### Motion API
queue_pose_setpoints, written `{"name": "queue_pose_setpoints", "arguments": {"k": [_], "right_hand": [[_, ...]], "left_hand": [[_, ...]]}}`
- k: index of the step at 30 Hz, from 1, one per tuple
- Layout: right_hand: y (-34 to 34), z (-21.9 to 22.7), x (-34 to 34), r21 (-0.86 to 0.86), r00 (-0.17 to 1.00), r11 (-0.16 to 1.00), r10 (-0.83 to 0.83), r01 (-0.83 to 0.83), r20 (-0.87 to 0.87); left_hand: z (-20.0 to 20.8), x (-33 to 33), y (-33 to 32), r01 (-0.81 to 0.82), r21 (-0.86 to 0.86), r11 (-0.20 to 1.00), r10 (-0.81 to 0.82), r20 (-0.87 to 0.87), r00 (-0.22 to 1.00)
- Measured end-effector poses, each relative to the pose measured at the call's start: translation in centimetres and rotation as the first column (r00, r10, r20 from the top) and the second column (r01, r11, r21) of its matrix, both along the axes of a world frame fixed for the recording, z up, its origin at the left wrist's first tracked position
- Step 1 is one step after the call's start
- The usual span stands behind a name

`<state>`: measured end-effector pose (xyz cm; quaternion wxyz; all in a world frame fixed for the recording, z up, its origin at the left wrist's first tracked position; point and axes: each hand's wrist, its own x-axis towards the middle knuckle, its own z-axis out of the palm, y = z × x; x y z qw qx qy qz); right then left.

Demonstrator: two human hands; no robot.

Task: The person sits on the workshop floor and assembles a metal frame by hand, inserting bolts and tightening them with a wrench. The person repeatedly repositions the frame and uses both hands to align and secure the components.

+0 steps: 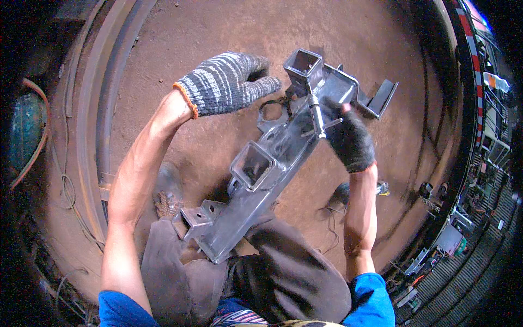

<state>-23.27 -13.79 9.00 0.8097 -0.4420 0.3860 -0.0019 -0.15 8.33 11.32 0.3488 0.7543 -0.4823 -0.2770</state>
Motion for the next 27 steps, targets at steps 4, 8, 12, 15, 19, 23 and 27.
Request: {"name": "queue_pose_setpoints", "arguments": {"k": [4,8,12,15,19,23,27], "right_hand": [[3.4,0.8,1.9,0.110,0.963,0.969,0.235,-0.222,-0.130],[4.3,4.3,3.1,-0.231,0.866,0.875,0.320,-0.426,-0.384],[7.3,4.3,4.7,-0.692,0.679,-0.041,0.162,-0.720,-0.716],[7.8,6.3,6.4,-0.678,0.662,-0.153,0.148,-0.718,-0.735],[5.8,5.6,0.9,-0.802,0.994,0.592,-0.018,-0.079,-0.112],[5.8,0.7,-1.7,0.266,0.997,0.962,-0.042,0.058,-0.068],[6.9,0.6,1.1,-0.728,0.986,0.666,0.088,-0.164,-0.142]], "left_hand": [[-0.2,-0.1,0.6,-0.035,0.004,0.999,0.035,0.034,0.999],[-0.1,0.0,0.4,-0.010,0.022,1.000,0.009,0.033,0.999],[-0.2,-0.5,0.9,-0.025,0.084,0.996,0.020,0.056,0.998],[-0.8,-0.1,2.0,-0.031,0.071,0.997,0.027,0.059,0.998],[-0.4,-0.2,0.2,-0.017,0.014,1.000,0.017,0.020,1.000],[-0.4,-0.5,0.6,-0.060,-0.020,0.998,0.061,0.046,0.997],[-0.3,-0.8,0.2,-0.010,-0.008,1.000,0.010,-0.033,0.999]]}}
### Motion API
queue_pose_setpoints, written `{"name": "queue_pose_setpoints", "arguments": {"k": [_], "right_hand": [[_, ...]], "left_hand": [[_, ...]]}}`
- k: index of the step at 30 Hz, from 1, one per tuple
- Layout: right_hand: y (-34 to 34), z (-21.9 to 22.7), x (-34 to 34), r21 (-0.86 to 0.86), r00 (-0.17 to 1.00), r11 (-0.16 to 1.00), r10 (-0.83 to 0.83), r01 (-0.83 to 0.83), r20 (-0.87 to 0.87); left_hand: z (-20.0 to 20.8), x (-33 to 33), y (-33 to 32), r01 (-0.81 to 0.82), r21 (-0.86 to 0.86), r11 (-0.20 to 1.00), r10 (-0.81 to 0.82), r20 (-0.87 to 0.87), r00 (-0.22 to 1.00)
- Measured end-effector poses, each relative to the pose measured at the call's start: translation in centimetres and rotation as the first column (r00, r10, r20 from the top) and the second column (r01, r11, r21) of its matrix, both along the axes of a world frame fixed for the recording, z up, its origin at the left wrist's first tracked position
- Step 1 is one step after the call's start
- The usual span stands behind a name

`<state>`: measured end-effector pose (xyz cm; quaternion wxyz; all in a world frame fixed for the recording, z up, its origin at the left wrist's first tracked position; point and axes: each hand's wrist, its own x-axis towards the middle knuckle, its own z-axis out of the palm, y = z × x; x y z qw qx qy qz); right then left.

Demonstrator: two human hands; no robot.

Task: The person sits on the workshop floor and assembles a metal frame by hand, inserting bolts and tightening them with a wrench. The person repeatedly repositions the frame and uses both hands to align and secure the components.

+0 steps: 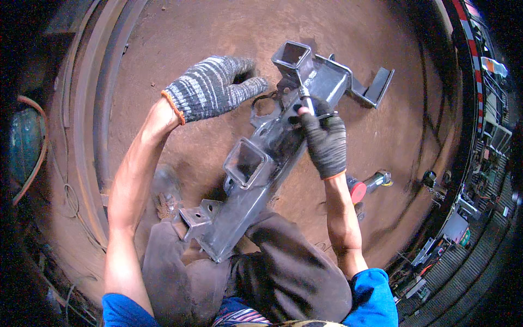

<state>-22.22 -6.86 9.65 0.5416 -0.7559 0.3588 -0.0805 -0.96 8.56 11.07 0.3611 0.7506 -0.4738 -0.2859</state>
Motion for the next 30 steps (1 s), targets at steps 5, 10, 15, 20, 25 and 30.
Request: {"name": "queue_pose_setpoints", "arguments": {"k": [5,10,15,20,25,30], "right_hand": [[0.7,3.4,2.6,-0.781,0.779,0.172,0.347,-0.600,-0.523],[3.9,4.1,-0.6,-0.280,0.977,0.945,-0.118,0.166,0.180],[1.6,2.5,-3.8,0.870,0.959,0.425,-0.228,0.251,-0.165],[1.5,1.1,0.4,0.480,0.977,0.861,-0.211,0.169,0.035],[0.6,1.6,0.6,-0.794,0.965,0.550,0.116,-0.261,-0.237],[3.4,5.2,-1.3,-0.571,0.981,0.820,-0.130,0.024,-0.145]], "left_hand": [[-0.5,0.0,0.0,-0.002,-0.029,1.000,0.001,-0.026,1.000],[0.3,0.1,0.0,0.016,0.034,0.999,-0.016,0.010,1.000],[0.3,0.0,0.1,-0.010,0.012,1.000,0.010,-0.021,1.000],[1.5,-0.8,-1.0,0.058,0.145,0.988,-0.051,-0.051,0.997],[1.1,-1.2,-1.1,0.051,0.143,0.988,-0.043,-0.061,0.997],[-1.3,-2.2,-2.6,0.088,0.191,0.978,-0.048,-0.203,0.978]]}}
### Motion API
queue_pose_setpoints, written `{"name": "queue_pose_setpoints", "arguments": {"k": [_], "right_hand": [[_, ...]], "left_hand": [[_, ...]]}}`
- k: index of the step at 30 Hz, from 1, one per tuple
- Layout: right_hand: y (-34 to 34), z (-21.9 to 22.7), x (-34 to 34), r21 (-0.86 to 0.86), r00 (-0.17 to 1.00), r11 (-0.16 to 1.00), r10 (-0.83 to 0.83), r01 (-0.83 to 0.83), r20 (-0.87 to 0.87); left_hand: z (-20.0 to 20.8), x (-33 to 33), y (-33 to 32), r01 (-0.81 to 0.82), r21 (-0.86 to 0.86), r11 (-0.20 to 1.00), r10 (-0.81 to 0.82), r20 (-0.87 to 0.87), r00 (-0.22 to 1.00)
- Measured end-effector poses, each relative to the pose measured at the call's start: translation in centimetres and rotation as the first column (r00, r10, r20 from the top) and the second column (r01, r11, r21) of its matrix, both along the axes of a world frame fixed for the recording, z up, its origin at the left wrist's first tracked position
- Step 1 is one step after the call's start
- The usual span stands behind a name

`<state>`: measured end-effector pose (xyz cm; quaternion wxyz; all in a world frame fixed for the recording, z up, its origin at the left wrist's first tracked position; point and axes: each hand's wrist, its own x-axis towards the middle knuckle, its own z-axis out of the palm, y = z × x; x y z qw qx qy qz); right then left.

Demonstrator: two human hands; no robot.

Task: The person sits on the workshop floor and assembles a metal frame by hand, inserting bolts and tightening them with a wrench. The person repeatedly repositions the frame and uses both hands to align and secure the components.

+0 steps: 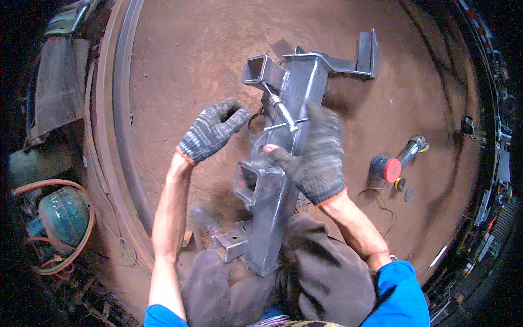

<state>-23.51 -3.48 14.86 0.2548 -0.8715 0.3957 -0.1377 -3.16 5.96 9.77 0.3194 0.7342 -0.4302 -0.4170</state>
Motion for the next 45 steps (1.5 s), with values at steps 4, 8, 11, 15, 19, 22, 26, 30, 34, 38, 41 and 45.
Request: {"name": "queue_pose_setpoints", "arguments": {"k": [4,8,11,15,19,22,26,30,34,38,41,45], "right_hand": [[-0.6,-1.1,-1.6,0.883,0.966,0.458,-0.257,0.104,0.019],[-1.6,-2.7,0.5,0.997,0.945,0.003,-0.318,-0.079,0.076],[-1.8,-3.2,2.3,0.610,0.970,0.781,-0.017,-0.138,0.242],[-2.6,-2.7,1.0,0.130,0.963,0.987,0.126,-0.097,-0.237],[-1.8,-0.4,1.7,0.215,0.902,0.973,0.164,-0.081,-0.399],[-0.9,-3.3,-0.4,0.843,0.985,0.512,0.040,-0.165,0.169],[-1.5,-3.9,-1.0,0.494,0.813,-0.710,-0.582,-0.501,-0.012],[-0.5,-5.1,2.4,0.417,0.738,-0.680,-0.674,-0.602,-0.033],[-0.2,-4.6,2.1,0.930,0.812,-0.247,-0.578,-0.271,0.083],[-1.8,-4.3,1.0,0.037,0.993,0.993,0.109,-0.108,-0.041],[-1.3,-1.8,1.0,0.217,0.961,0.976,0.089,-0.032,-0.261],[-1.1,-3.5,-1.4,0.372,0.997,0.926,0.076,-0.065,-0.015]], "left_hand": [[-1.4,-2.4,-2.4,-0.073,-0.064,0.995,0.059,-0.204,0.977],[-5.9,-2.5,-2.9,-0.025,-0.273,0.962,0.008,-0.064,0.998],[-7.5,-1.9,-3.6,0.151,-0.532,0.833,0.018,0.299,0.954],[-5.3,-3.9,-5.0,-0.070,-0.155,0.985,0.021,-0.301,0.953],[-4.5,-2.9,-4.1,-0.078,-0.162,0.984,0.028,-0.292,0.956],[-4.9,-3.7,-4.2,-0.118,-0.313,0.943,0.009,-0.327,0.945],[-4.0,-4.5,-5.3,-0.238,0.051,0.970,0.192,-0.762,0.619],[-3.3,-3.8,-4.7,-0.245,0.117,0.962,0.217,-0.875,0.433],[-4.8,-3.8,-4.6,-0.146,-0.420,0.896,-0.048,-0.418,0.907],[-4.0,-3.1,-4.4,-0.186,0.002,0.983,0.129,-0.728,0.673],[-4.9,-3.3,-3.6,-0.179,-0.157,0.971,0.044,-0.621,0.782],[-4.6,-3.1,-4.0,-0.222,0.108,0.969,0.214,-0.816,0.537]]}}
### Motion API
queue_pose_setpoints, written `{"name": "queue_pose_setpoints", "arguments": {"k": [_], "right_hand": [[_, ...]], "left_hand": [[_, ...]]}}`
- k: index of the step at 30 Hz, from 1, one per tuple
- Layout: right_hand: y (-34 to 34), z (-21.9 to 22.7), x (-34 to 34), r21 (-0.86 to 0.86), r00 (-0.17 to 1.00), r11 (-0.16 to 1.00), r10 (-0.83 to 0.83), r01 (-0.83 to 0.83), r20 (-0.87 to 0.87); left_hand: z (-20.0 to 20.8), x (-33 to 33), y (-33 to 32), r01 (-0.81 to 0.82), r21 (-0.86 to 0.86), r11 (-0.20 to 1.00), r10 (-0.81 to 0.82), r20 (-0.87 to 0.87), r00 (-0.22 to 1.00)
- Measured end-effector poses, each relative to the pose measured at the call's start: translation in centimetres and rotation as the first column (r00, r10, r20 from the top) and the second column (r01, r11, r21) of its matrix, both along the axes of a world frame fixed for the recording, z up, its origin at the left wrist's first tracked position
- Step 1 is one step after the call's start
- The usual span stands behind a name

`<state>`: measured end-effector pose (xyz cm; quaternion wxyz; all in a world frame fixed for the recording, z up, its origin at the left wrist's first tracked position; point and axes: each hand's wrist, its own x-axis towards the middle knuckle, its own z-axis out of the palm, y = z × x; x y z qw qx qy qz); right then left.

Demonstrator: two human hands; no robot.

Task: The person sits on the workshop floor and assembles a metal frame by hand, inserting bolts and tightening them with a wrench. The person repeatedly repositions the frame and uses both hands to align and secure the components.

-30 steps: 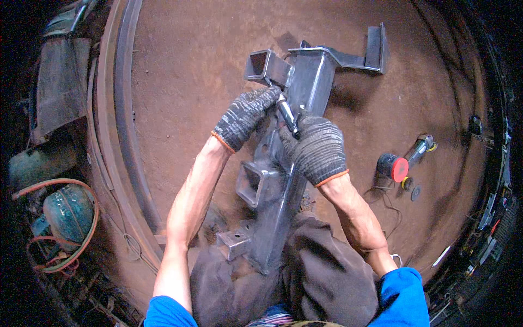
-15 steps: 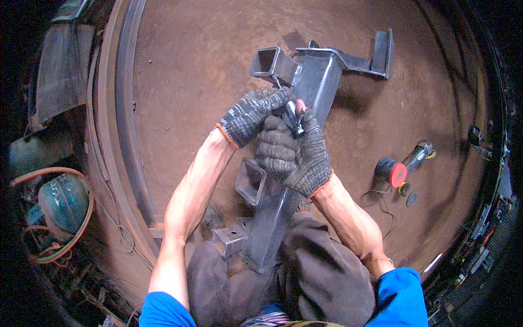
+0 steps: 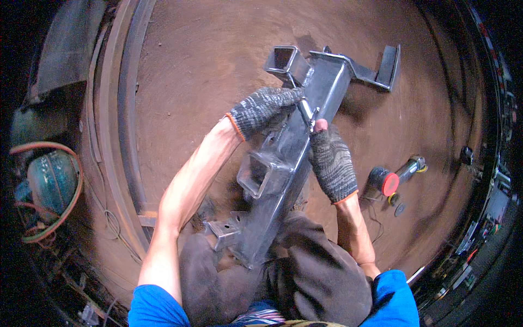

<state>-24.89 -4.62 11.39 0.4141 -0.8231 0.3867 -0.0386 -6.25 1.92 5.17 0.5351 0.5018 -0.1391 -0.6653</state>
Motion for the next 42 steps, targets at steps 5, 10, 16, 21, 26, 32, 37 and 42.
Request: {"name": "queue_pose_setpoints", "arguments": {"k": [5,10,16,21,26,32,37,42], "right_hand": [[-1.9,0.2,-0.4,0.864,0.913,-0.482,-0.401,-0.143,-0.072],[0.7,-0.5,3.3,0.919,0.811,-0.370,-0.574,-0.135,-0.111],[0.0,-1.2,2.3,-0.056,0.988,0.988,-0.145,0.147,0.044],[0.3,1.2,1.8,-0.014,0.967,1.000,-0.008,0.004,-0.254],[0.1,0.9,1.8,0.837,0.871,-0.535,-0.459,-0.114,-0.175],[0.7,-0.2,2.8,0.997,0.822,-0.055,-0.566,0.045,-0.069],[1.1,-1.8,1.9,-0.086,0.958,0.967,-0.222,0.241,0.183],[-1.2,-0.7,-1.0,0.620,0.954,0.753,-0.299,0.220,0.024]], "left_hand": [[1.2,-0.9,-0.8,-0.041,-0.024,0.999,0.038,-0.127,0.991],[0.1,0.3,0.6,-0.033,-0.034,0.999,0.032,-0.047,0.998],[-1.3,-1.0,-0.6,0.013,-0.166,0.986,0.010,0.138,0.990],[0.0,-0.3,-0.2,0.012,-0.060,0.998,-0.006,0.097,0.995],[-1.1,-1.1,-0.5,-0.102,-0.092,0.990,0.092,-0.105,0.990],[0.2,-1.1,-0.7,-0.059,-0.093,0.994,0.053,-0.067,0.996],[-0.1,-1.1,-0.9,-0.028,-0.019,0.999,0.026,-0.062,0.998],[-0.6,-1.2,-1.2,-0.008,-0.037,0.999,0.004,-0.093,0.996]]}}
